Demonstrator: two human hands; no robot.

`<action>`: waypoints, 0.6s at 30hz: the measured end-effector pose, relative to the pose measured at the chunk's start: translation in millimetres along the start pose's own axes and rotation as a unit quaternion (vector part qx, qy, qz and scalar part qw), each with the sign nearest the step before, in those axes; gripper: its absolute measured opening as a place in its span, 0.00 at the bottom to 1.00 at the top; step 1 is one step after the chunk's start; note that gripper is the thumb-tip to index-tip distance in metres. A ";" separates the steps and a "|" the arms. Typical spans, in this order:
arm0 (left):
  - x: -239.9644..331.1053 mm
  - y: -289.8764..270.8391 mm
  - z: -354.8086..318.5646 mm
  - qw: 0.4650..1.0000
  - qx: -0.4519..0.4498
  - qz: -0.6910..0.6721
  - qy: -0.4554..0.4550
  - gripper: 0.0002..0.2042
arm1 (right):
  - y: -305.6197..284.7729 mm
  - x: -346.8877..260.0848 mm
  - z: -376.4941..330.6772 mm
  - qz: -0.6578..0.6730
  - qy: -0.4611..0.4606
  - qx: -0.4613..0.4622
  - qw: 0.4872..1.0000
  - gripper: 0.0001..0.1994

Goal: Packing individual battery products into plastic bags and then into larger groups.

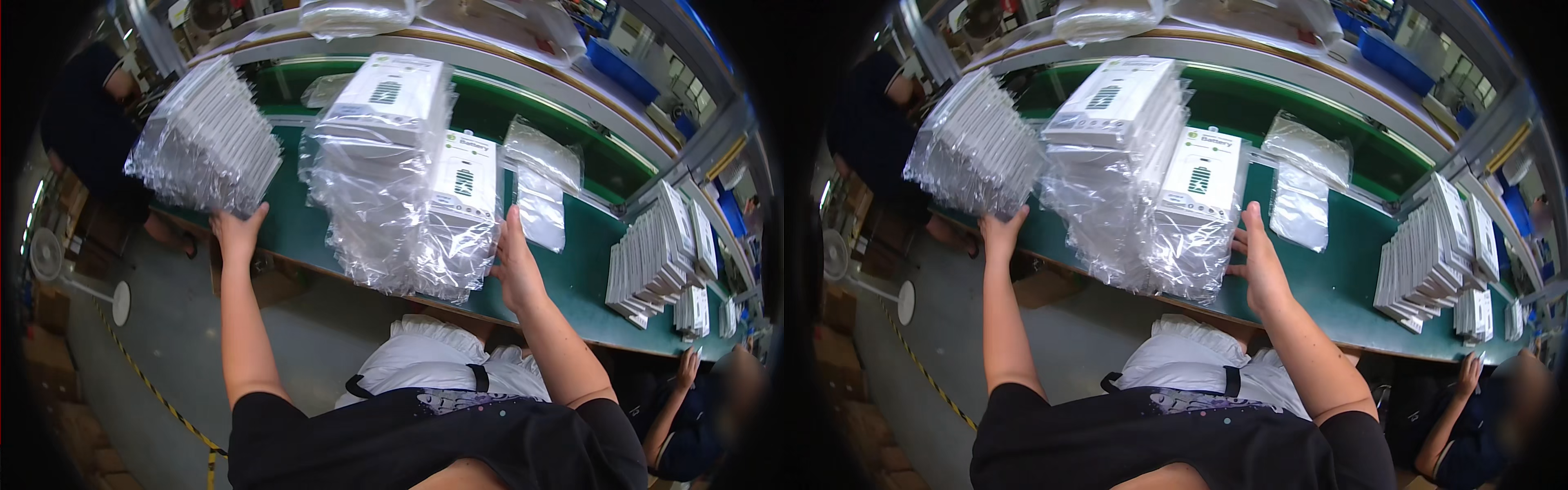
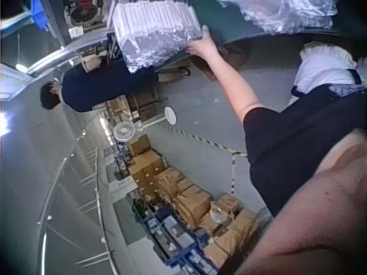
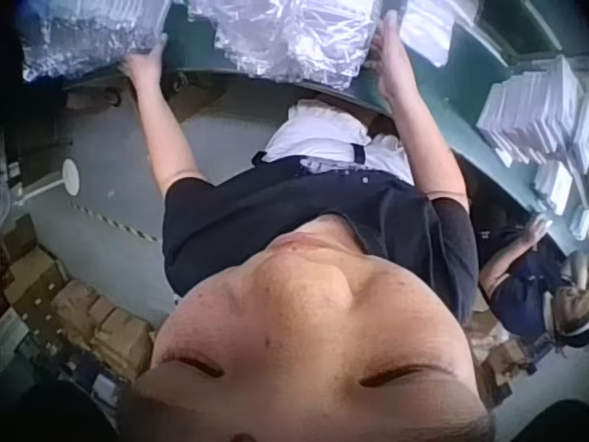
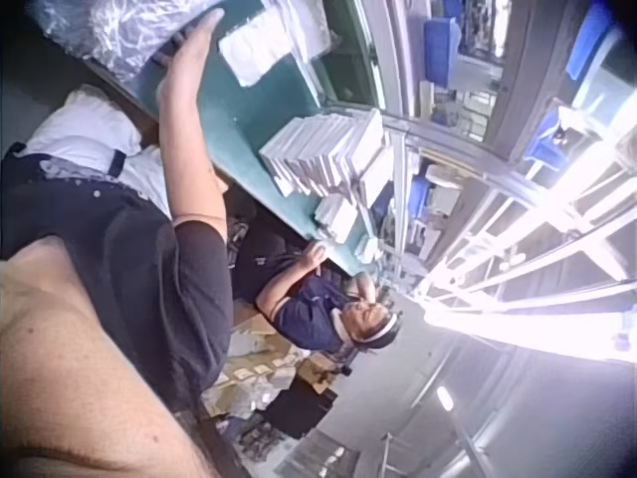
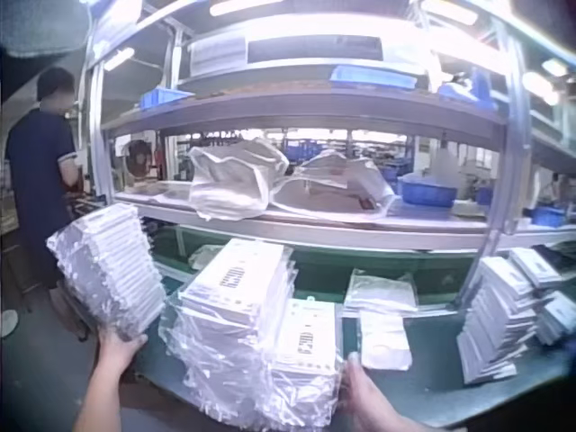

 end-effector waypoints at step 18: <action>108.1 31.1 -76.4 0.571 -0.434 -0.678 -0.162 0.22 | 35.2 -17.2 9.1 0.053 -0.021 -0.116 0.992 0.37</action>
Point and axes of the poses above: each hand's wrist, its own z-axis towards the middle knuckle, its own y-axis out of the palm, x = y × z, the point moved 4 cm from there along z, towards the middle knuckle, and after that the axes turned 8 degrees about x, right-handed, at the moved point
